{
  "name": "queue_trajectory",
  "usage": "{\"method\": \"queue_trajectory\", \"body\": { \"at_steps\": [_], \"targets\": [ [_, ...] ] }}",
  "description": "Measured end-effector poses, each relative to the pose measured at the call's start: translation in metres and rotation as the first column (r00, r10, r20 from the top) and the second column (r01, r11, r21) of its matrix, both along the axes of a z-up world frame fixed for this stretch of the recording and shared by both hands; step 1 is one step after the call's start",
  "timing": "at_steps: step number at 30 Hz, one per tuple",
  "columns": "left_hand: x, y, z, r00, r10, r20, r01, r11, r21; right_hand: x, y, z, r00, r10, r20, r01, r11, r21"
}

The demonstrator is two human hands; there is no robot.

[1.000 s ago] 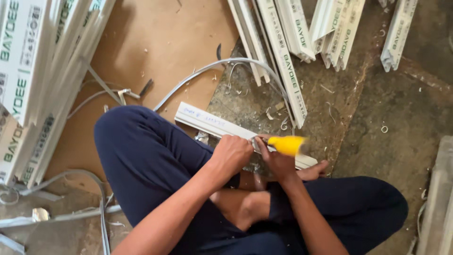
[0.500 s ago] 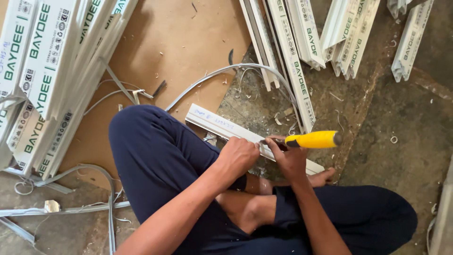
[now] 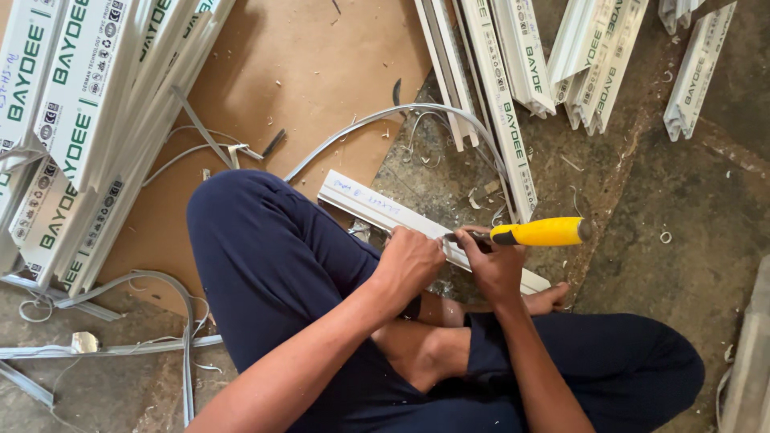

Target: The person sits on the floor and uses a yellow-handled utility knife to strip a thin plastic strip from a white profile. They repeatedly score and peel the strip along the length of the profile, handling several profiles one at a time.

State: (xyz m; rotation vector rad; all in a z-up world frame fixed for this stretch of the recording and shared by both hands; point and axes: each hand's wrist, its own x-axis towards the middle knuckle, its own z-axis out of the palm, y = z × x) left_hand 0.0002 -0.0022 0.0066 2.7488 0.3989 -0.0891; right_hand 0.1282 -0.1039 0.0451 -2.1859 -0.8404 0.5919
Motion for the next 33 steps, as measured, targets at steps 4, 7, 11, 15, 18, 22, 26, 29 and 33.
{"method": "queue_trajectory", "body": {
  "at_steps": [4, 7, 11, 15, 18, 22, 26, 29, 33],
  "targets": [
    [-0.003, 0.003, 0.004, 0.997, 0.012, 0.079, -0.009, 0.999, -0.038, 0.000, 0.000, 0.001, 1.000, -0.008, -0.010, 0.008, 0.999, 0.032],
    [-0.003, 0.004, 0.006, 0.998, -0.019, 0.057, 0.019, 1.000, 0.006, 0.003, 0.002, 0.001, 1.000, -0.002, 0.016, 0.001, 1.000, 0.031],
    [0.000, 0.003, 0.003, 0.994, 0.018, 0.104, -0.011, 0.998, -0.068, 0.004, -0.001, 0.003, 0.996, -0.052, -0.070, 0.056, 0.997, 0.059],
    [0.004, 0.004, -0.004, 0.991, 0.037, 0.131, -0.026, 0.996, -0.081, 0.002, -0.004, 0.005, 0.985, -0.140, -0.100, 0.151, 0.982, 0.117],
    [0.000, 0.001, -0.009, 0.987, 0.042, 0.156, -0.028, 0.995, -0.092, 0.000, -0.006, 0.001, 0.992, -0.093, -0.090, 0.106, 0.982, 0.158],
    [0.005, 0.001, -0.006, 0.990, 0.042, 0.131, -0.031, 0.996, -0.084, 0.008, -0.004, -0.001, 0.999, -0.017, 0.041, 0.017, 1.000, 0.014],
    [0.002, 0.002, -0.009, 0.986, 0.050, 0.160, -0.034, 0.994, -0.099, 0.002, -0.001, -0.005, 0.987, -0.098, -0.127, 0.117, 0.982, 0.149],
    [0.002, -0.003, -0.011, 0.983, 0.051, 0.179, -0.030, 0.992, -0.120, -0.001, -0.007, -0.005, 0.963, 0.139, 0.232, -0.156, 0.986, 0.056],
    [0.006, 0.002, -0.010, 0.986, 0.048, 0.161, -0.036, 0.996, -0.079, 0.003, -0.002, -0.001, 0.994, -0.096, -0.060, 0.104, 0.984, 0.146]
  ]
}}
